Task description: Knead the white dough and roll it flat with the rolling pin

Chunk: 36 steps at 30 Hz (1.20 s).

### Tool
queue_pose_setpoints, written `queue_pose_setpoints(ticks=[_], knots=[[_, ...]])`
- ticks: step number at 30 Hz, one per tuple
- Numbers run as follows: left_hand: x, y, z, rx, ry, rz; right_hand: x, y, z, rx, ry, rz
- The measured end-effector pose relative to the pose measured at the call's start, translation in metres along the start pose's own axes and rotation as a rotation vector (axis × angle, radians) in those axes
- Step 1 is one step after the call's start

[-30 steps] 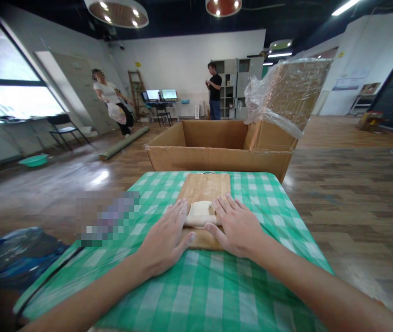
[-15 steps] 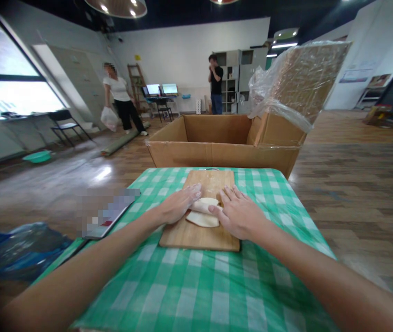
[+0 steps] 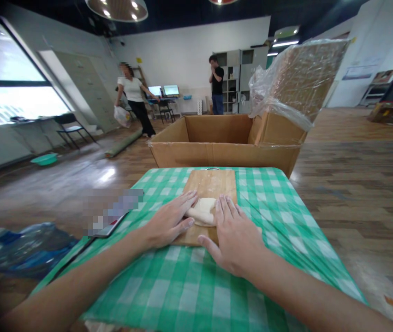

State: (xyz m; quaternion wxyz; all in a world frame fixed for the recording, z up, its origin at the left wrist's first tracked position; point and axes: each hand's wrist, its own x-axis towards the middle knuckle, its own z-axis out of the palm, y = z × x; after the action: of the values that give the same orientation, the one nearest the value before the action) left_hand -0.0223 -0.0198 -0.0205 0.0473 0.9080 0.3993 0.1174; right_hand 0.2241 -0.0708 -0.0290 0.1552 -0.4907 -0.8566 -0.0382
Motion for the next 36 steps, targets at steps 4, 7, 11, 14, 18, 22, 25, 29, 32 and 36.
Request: queue_pose_setpoints(ticks=[4,7,11,14,18,22,25,29,32,36], knots=[[-0.016,0.012,-0.004,0.011,0.018,-0.003,-0.007,0.000,0.002,0.012,0.027,-0.046],[-0.023,0.021,-0.005,0.033,0.015,-0.016,-0.008,0.004,-0.002,0.009,-0.003,-0.102],[-0.032,0.032,-0.002,0.078,0.034,-0.063,-0.004,0.012,-0.009,0.008,-0.060,-0.156],[-0.039,0.039,0.002,0.109,0.053,-0.069,-0.001,0.017,-0.010,0.014,-0.073,-0.170],[-0.044,0.045,0.005,0.126,0.067,-0.071,-0.002,0.020,-0.009,0.023,-0.061,-0.202],[-0.040,0.046,0.004,0.123,0.056,-0.100,0.002,0.023,-0.011,0.044,-0.066,-0.220],[-0.031,0.044,0.001,0.105,0.044,-0.136,0.012,0.029,-0.014,0.070,-0.106,-0.223],[-0.015,0.036,-0.003,0.085,0.037,-0.172,0.031,0.041,-0.008,0.106,-0.127,-0.230],[0.000,0.025,-0.004,0.075,0.016,-0.180,0.047,0.052,0.004,0.119,-0.114,-0.201],[0.025,0.001,0.001,0.108,0.014,-0.163,0.068,0.066,0.019,0.092,-0.105,-0.164]])
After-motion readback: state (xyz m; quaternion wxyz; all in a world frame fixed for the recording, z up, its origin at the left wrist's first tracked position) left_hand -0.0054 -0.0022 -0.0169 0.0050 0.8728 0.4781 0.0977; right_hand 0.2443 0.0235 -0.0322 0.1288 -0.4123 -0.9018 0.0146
